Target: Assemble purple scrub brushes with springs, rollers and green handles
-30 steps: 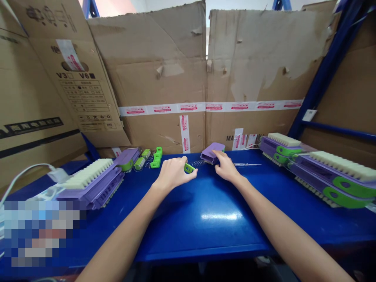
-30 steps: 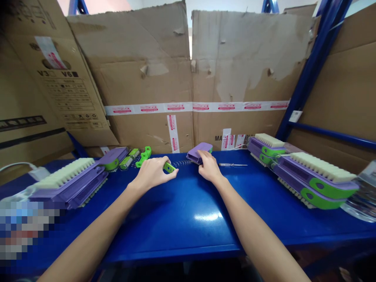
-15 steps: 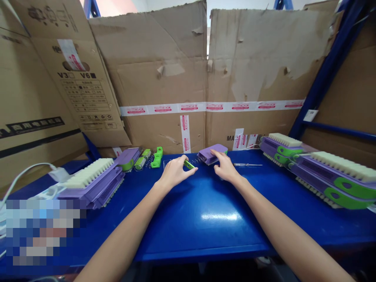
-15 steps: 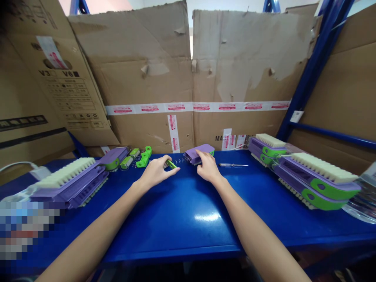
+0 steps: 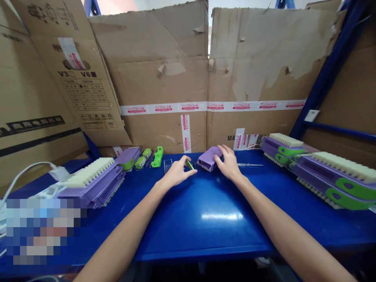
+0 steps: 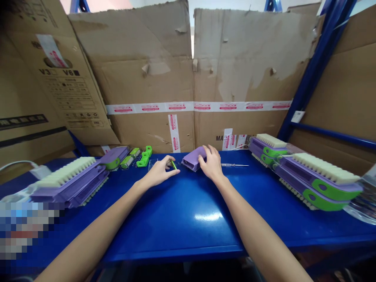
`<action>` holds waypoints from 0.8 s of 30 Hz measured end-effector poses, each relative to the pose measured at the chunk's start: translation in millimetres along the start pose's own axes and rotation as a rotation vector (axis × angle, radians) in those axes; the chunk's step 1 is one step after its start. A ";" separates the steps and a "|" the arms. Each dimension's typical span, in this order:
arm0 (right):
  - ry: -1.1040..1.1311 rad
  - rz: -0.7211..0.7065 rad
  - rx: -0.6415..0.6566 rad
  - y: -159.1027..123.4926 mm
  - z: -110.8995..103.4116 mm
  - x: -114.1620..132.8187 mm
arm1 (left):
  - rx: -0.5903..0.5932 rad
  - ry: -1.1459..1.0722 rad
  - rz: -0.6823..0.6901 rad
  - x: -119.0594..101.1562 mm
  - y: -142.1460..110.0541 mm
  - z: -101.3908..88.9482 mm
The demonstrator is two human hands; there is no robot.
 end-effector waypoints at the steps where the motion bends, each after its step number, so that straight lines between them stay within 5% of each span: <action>1: 0.011 0.049 0.029 0.9 1.2 -3.2 | 0.007 -0.002 0.003 0.3 0.3 1.4; 4: 0.013 0.134 0.108 1.5 1.9 -6.7 | -0.001 0.004 0.028 -0.3 0.9 5.1; 8: -0.061 0.231 0.029 -0.8 -3.7 -4.7 | -0.026 0.025 0.029 -3.1 0.0 5.1; 15: 0.143 0.186 0.159 1.3 3.9 -13.6 | -0.029 0.124 0.027 -11.2 -4.7 -1.3; 24: 0.128 0.270 0.125 0.6 3.4 -16.1 | -0.063 0.323 -0.020 -17.4 -9.1 -9.4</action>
Point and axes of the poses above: each hand's wrist, its own y-axis towards the middle knuckle, its own z-axis out of the palm, x = y × z, the point moved 2 cm from there along y, towards the middle knuckle, and after that the axes turned 11 degrees about x, right-handed, at the moved point
